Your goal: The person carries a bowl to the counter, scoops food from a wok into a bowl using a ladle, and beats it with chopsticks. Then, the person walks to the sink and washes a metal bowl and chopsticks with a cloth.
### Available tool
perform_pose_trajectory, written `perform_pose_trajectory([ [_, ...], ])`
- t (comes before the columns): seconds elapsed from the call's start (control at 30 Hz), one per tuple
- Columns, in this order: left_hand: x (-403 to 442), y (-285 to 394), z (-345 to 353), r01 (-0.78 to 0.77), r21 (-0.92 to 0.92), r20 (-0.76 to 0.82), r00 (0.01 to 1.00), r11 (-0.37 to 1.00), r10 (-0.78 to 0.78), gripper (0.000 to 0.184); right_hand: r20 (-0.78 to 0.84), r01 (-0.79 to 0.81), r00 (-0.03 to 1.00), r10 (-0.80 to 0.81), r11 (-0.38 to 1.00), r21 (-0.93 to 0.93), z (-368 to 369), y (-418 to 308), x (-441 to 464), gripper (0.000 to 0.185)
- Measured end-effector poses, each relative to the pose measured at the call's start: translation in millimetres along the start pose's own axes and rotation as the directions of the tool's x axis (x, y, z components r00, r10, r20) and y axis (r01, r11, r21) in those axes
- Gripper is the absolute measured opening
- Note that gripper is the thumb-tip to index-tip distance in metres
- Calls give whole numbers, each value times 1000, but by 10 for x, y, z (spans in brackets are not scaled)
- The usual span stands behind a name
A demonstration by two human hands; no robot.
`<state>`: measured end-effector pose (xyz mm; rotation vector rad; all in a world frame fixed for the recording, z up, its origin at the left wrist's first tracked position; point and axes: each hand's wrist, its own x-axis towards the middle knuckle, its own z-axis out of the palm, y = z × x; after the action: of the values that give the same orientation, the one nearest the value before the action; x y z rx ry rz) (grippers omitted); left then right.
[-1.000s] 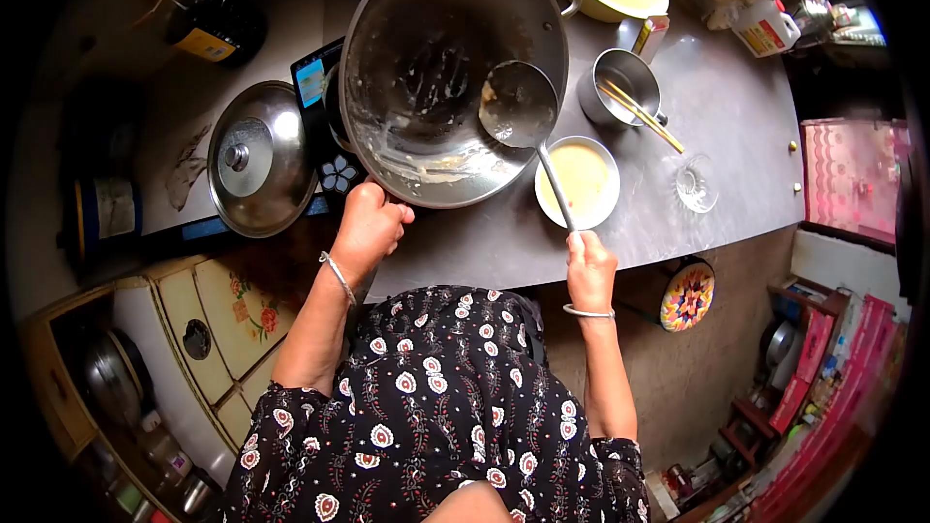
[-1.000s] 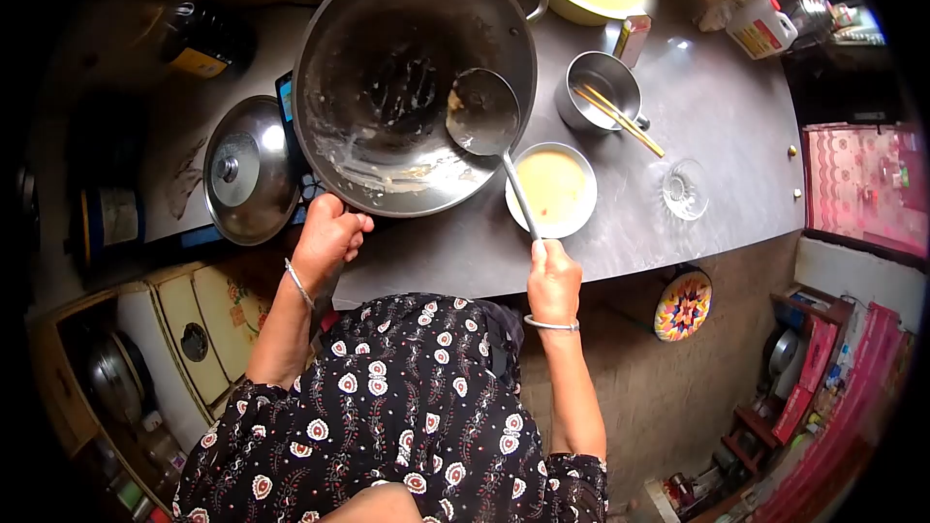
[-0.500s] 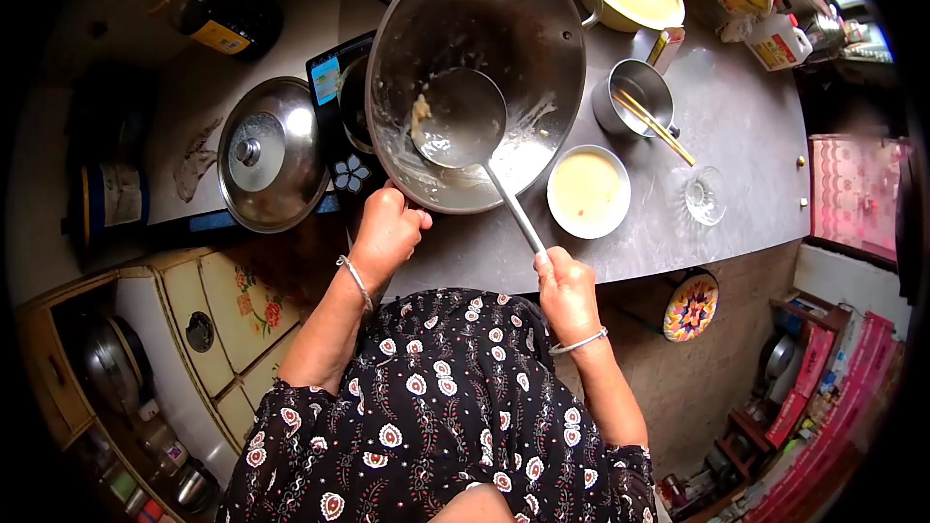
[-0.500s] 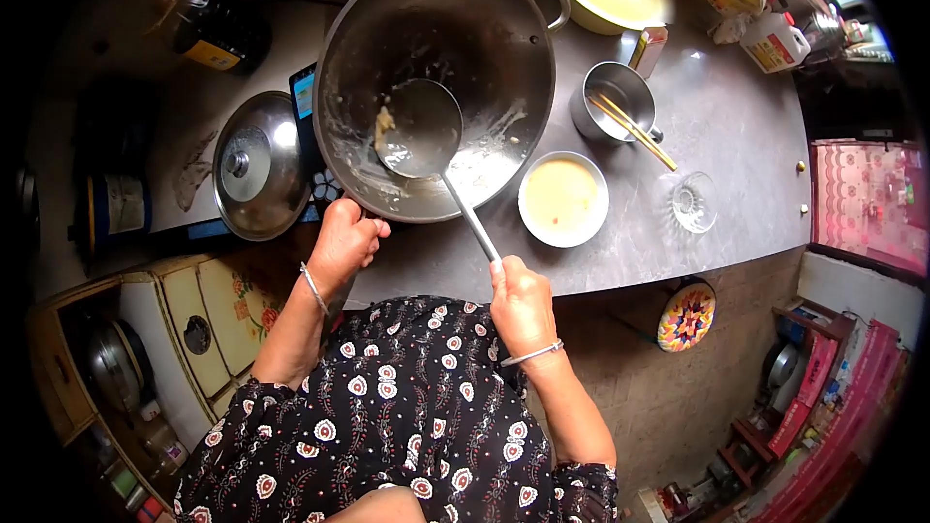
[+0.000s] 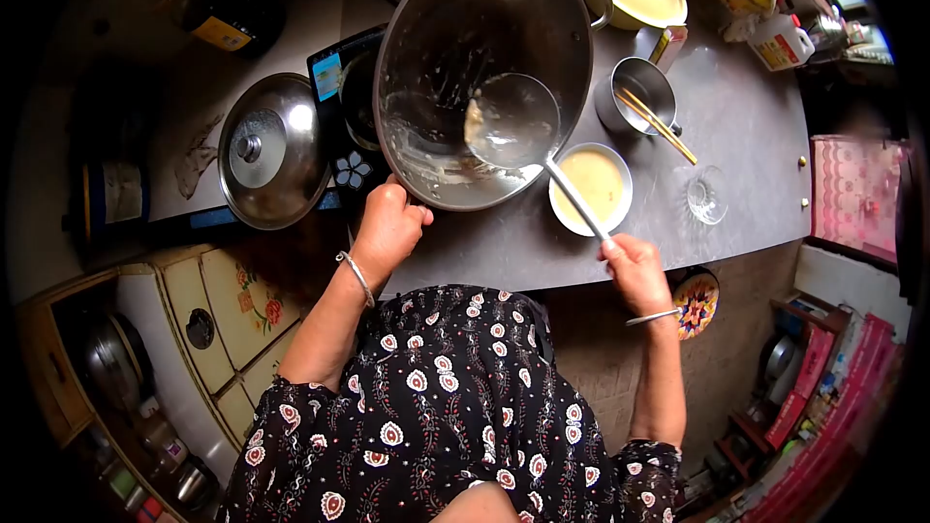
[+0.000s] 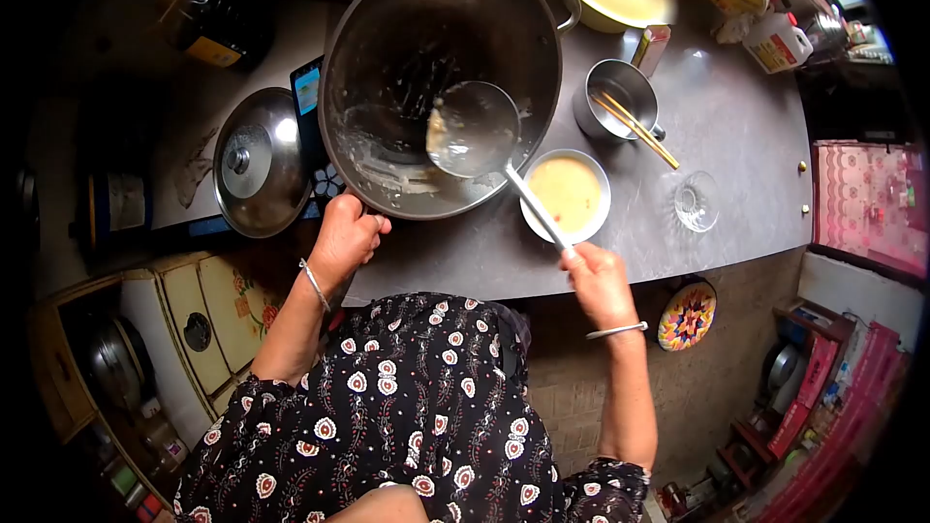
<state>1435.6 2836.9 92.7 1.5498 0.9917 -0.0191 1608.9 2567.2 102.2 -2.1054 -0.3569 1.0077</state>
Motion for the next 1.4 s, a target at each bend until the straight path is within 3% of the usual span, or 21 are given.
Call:
perform_pose_trajectory([
  [0.07,-6,21,2,2,20,2,1000,1000,-2,18,-103,141,977,-186,929,-342,-142,-23,37,25],
  [0.17,-14,21,12,-14,43,2,1000,999,14,18,-147,96,943,-300,664,-741,-145,-310,11,23],
  [0.27,-3,0,25,-48,42,-6,999,998,49,19,-143,41,955,-259,593,-804,-82,-436,3,23],
  [0.4,-14,23,26,-42,39,-15,999,998,43,19,-6,192,964,-265,714,-673,-43,-403,-51,24],
  [0.5,-2,-7,30,-34,73,-15,999,997,35,19,46,187,980,-191,838,-512,27,-417,-94,23],
  [0.67,8,-45,42,-141,164,-26,989,976,147,20,122,237,970,-208,914,-329,101,-460,-113,26],
  [0.8,8,-48,61,-186,189,-31,980,964,196,19,179,167,973,-145,979,-117,143,-442,-79,31],
  [0.87,-19,4,66,-149,157,-26,988,976,155,19,250,14,968,-26,999,50,157,-496,-54,29],
  [0.93,-24,2,75,-139,150,-27,989,979,144,19,361,-231,925,116,928,294,194,-597,-70,27],
  [1.07,2,-45,73,-143,129,-29,989,981,148,20,331,-351,920,207,810,469,214,-524,-39,28],
  [1.17,-15,-9,54,-49,68,-26,998,997,51,20,8,-158,986,164,931,328,249,-152,121,27],
  [1.2,-16,3,51,-6,48,-23,1000,999,7,19,-142,-1,990,22,988,152,278,91,225,27],
  [1.27,-9,6,35,-1,30,-5,1000,1000,2,19,-309,121,931,-197,961,-250,328,138,284,26],
  [1.3,-9,6,30,2,21,2,1000,1000,-2,19,-348,147,880,-322,883,-445,341,108,290,26],
  [1.4,-10,29,21,37,3,16,999,999,-37,19,-342,65,899,-275,854,-516,503,21,217,23],
])
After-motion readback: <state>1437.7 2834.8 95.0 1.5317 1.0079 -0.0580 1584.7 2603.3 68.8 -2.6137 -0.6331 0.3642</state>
